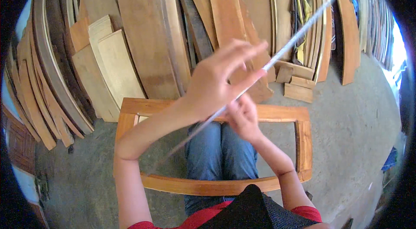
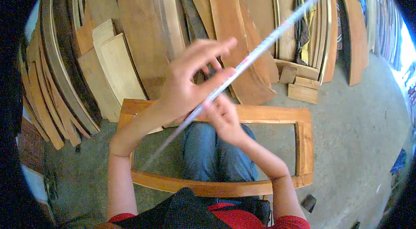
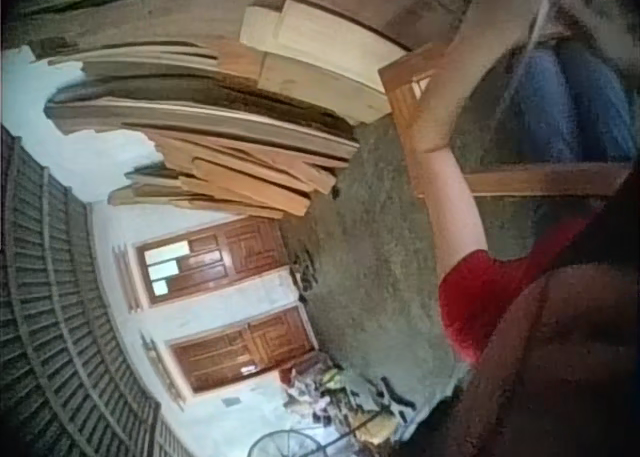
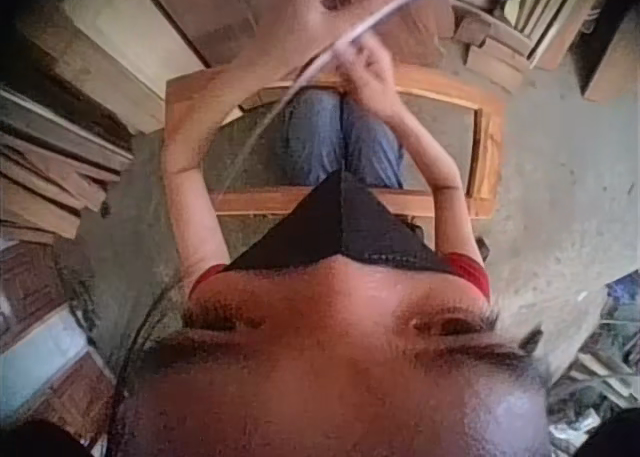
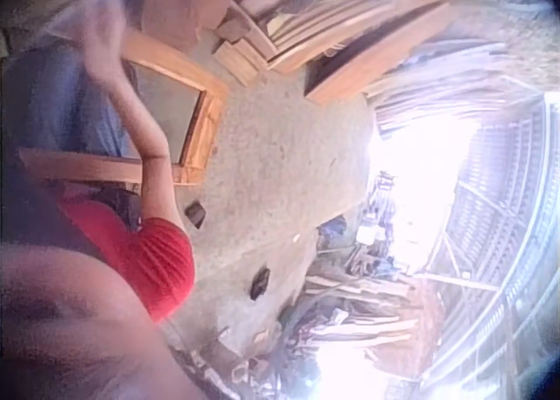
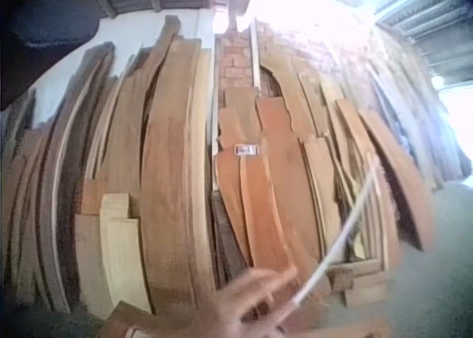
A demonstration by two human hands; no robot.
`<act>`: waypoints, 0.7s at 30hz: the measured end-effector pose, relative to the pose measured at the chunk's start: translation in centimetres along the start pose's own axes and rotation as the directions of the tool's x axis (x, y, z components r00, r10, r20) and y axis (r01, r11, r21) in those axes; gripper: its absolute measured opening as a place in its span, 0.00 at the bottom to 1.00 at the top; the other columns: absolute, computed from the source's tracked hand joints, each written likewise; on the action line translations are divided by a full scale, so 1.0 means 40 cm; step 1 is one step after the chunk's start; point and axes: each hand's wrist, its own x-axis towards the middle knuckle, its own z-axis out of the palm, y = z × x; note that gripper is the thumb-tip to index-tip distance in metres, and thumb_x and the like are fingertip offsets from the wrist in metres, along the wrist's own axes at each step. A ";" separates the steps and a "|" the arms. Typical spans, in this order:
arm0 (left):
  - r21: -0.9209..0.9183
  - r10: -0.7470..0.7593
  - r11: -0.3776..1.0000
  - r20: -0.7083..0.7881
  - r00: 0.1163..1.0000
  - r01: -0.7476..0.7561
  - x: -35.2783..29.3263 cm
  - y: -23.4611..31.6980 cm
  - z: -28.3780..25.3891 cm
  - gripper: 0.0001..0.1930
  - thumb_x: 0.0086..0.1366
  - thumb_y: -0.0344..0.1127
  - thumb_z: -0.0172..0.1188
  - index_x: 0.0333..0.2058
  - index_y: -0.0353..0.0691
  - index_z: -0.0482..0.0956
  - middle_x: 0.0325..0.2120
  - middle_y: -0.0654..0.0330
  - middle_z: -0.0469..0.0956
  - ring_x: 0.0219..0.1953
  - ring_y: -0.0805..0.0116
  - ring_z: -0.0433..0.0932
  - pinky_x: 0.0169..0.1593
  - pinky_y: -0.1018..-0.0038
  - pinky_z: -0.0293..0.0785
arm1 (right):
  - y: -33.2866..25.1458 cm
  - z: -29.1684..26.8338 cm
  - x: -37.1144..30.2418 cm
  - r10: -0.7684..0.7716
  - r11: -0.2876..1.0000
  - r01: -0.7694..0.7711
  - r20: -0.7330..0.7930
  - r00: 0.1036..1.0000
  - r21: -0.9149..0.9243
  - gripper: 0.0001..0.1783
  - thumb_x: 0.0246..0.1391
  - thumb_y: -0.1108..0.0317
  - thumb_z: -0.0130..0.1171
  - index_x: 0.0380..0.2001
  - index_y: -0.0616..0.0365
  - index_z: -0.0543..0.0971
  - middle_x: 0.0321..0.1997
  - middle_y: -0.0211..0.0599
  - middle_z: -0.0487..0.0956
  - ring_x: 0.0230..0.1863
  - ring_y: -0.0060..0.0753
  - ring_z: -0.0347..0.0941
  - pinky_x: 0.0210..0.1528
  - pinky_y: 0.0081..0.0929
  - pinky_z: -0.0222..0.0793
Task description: Sanding, staining, and measuring a wooden frame while sitting in a workshop.
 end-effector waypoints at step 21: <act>0.369 -0.638 0.766 0.327 0.697 0.527 -0.653 -0.103 0.031 0.20 0.58 0.35 0.59 0.49 0.41 0.70 0.52 0.53 0.65 0.55 0.52 0.64 0.58 0.60 0.60 | -0.465 -0.707 -0.632 -0.594 0.542 -0.355 -0.646 0.479 -0.761 0.13 0.61 0.60 0.47 0.37 0.59 0.75 0.22 0.21 0.66 0.24 0.12 0.59 0.25 0.13 0.55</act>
